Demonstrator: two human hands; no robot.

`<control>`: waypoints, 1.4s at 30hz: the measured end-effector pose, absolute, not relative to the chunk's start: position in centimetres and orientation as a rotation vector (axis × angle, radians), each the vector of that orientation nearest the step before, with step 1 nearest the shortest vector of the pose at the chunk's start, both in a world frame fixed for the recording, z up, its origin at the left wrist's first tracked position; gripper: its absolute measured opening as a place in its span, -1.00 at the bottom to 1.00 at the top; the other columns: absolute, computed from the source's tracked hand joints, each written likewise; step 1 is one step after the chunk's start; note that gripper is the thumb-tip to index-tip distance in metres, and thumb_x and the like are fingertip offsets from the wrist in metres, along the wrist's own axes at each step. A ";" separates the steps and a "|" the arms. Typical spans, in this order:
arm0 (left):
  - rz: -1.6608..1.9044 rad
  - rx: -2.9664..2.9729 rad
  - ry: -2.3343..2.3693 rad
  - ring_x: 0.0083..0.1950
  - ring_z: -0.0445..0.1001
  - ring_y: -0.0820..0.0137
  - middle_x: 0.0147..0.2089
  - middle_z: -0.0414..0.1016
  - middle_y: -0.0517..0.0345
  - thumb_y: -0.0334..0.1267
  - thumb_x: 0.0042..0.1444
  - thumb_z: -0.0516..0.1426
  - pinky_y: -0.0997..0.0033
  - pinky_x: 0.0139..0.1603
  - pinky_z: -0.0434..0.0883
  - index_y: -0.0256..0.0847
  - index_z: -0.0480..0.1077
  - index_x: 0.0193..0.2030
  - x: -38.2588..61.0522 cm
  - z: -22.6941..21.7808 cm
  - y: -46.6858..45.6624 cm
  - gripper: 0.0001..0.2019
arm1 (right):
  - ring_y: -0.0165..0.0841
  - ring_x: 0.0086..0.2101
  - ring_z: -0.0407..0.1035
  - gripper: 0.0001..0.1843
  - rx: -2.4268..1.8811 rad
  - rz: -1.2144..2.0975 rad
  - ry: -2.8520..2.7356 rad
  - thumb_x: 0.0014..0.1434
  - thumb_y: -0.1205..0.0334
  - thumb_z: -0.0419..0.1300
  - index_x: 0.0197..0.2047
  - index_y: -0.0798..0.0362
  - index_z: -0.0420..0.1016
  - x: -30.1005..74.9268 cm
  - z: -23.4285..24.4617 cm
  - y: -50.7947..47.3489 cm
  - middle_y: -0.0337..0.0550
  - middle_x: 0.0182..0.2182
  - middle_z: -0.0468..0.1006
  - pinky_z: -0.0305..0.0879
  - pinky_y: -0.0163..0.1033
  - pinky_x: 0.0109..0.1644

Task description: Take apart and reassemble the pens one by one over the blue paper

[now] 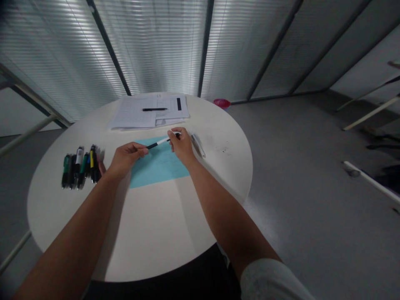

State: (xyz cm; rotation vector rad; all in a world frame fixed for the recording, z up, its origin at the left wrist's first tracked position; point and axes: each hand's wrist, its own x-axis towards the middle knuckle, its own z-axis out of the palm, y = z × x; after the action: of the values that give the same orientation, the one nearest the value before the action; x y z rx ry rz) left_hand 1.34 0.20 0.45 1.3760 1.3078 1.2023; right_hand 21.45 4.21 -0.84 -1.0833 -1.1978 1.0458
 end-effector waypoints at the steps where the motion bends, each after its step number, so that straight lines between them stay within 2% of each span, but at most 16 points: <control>1: 1.191 1.376 1.301 -0.44 0.41 0.44 -0.43 0.56 0.11 -0.14 -0.17 0.39 0.43 -0.37 0.28 -0.25 0.56 -0.37 1.4 0.4 0.2 -0.74 | -0.55 -0.71 0.19 -0.58 -1.083 1.044 -1.179 0.15 -0.14 0.24 -0.13 -0.04 0.26 21.4 -0.9 4.3 -0.47 -0.61 0.36 0.06 -0.41 -0.67; 6: 1.175 1.423 1.319 -0.43 0.42 0.43 -0.42 0.57 0.10 -0.12 -0.15 0.38 0.43 -0.38 0.28 -0.24 0.56 -0.36 1.4 0.0 0.3 -0.73 | -0.56 -0.72 0.22 -0.52 -1.074 1.036 -1.159 0.16 -0.14 0.24 -0.08 -0.08 0.10 21.4 -1.3 4.5 -0.44 -0.48 0.48 0.07 -0.40 -0.68; 11: 1.195 1.479 1.344 -0.46 0.38 0.46 -0.44 0.56 0.11 -0.13 -0.04 0.31 0.45 -0.44 0.24 -0.23 0.55 -0.39 1.1 -0.2 0.5 -0.80 | -0.56 -0.72 0.25 -0.52 -1.054 1.043 -1.165 0.13 -0.13 0.27 -0.12 -0.06 0.12 21.4 -1.1 4.2 -0.39 -0.43 0.53 0.07 -0.39 -0.68; 22: 1.177 1.480 1.392 -0.45 0.40 0.47 -0.42 0.58 0.13 -0.21 -0.06 0.29 0.47 -0.41 0.28 -0.26 0.53 -0.39 1.2 -0.4 0.6 -0.85 | -0.52 -0.68 0.27 -0.55 -1.038 1.131 -1.191 0.05 0.04 0.34 -0.09 -0.04 0.24 21.9 -1.2 4.1 -0.45 -0.61 0.46 0.14 -0.39 -0.60; 26: 1.184 1.480 1.368 -0.44 0.40 0.47 -0.42 0.57 0.12 -0.20 -0.05 0.29 0.46 -0.39 0.29 -0.27 0.51 -0.39 1.3 -0.4 0.6 -0.83 | -0.51 -0.68 0.26 -0.47 -0.997 1.139 -1.220 0.06 0.11 0.32 0.06 -0.08 0.23 21.7 -1.1 3.8 -0.50 -0.62 0.42 0.14 -0.38 -0.60; 31: 1.191 1.510 1.328 -0.45 0.35 0.48 -0.41 0.56 0.11 -0.17 -0.02 0.28 0.45 -0.40 0.27 -0.28 0.52 -0.34 1.4 -0.5 0.6 -0.80 | -0.50 -0.70 0.23 -0.29 -0.991 1.137 -1.169 0.06 0.20 0.27 0.23 -0.11 0.06 21.5 -1.1 3.9 -0.54 -0.57 0.44 0.08 -0.37 -0.63; 34: 1.190 1.513 1.342 -0.44 0.35 0.48 -0.40 0.57 0.11 -0.17 -0.02 0.28 0.46 -0.39 0.27 -0.28 0.53 -0.32 1.3 -0.6 0.7 -0.79 | -0.51 -0.69 0.23 -0.39 -1.043 1.121 -1.129 0.11 0.19 0.21 0.20 -0.08 0.11 21.6 -1.2 4.3 -0.51 -0.56 0.44 0.06 -0.36 -0.62; 38: 1.172 1.534 1.320 -0.43 0.37 0.48 -0.40 0.56 0.12 -0.14 0.00 0.28 0.45 -0.38 0.27 -0.28 0.53 -0.31 1.3 -0.8 0.7 -0.77 | -0.52 -0.67 0.20 -0.71 -1.073 1.027 -1.277 0.12 0.22 0.16 -0.05 -0.02 0.37 21.4 -1.6 4.3 -0.45 -0.56 0.38 0.07 -0.35 -0.58; 42: 1.148 1.549 1.323 -0.40 0.41 0.43 -0.41 0.55 0.12 -0.12 -0.05 0.31 0.42 -0.35 0.29 -0.28 0.53 -0.33 1.5 -0.5 0.5 -0.75 | -0.47 -0.54 0.26 -0.85 -1.096 0.892 -1.477 0.13 0.24 0.13 -0.23 0.00 0.49 21.3 -1.7 3.9 -0.36 -0.53 0.36 0.19 -0.33 -0.44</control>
State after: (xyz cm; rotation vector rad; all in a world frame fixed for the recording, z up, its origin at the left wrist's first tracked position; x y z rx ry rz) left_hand 1.46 0.49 -0.54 1.5489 1.3233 1.1480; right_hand 21.28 3.86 -1.73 -1.0961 -1.4774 0.8922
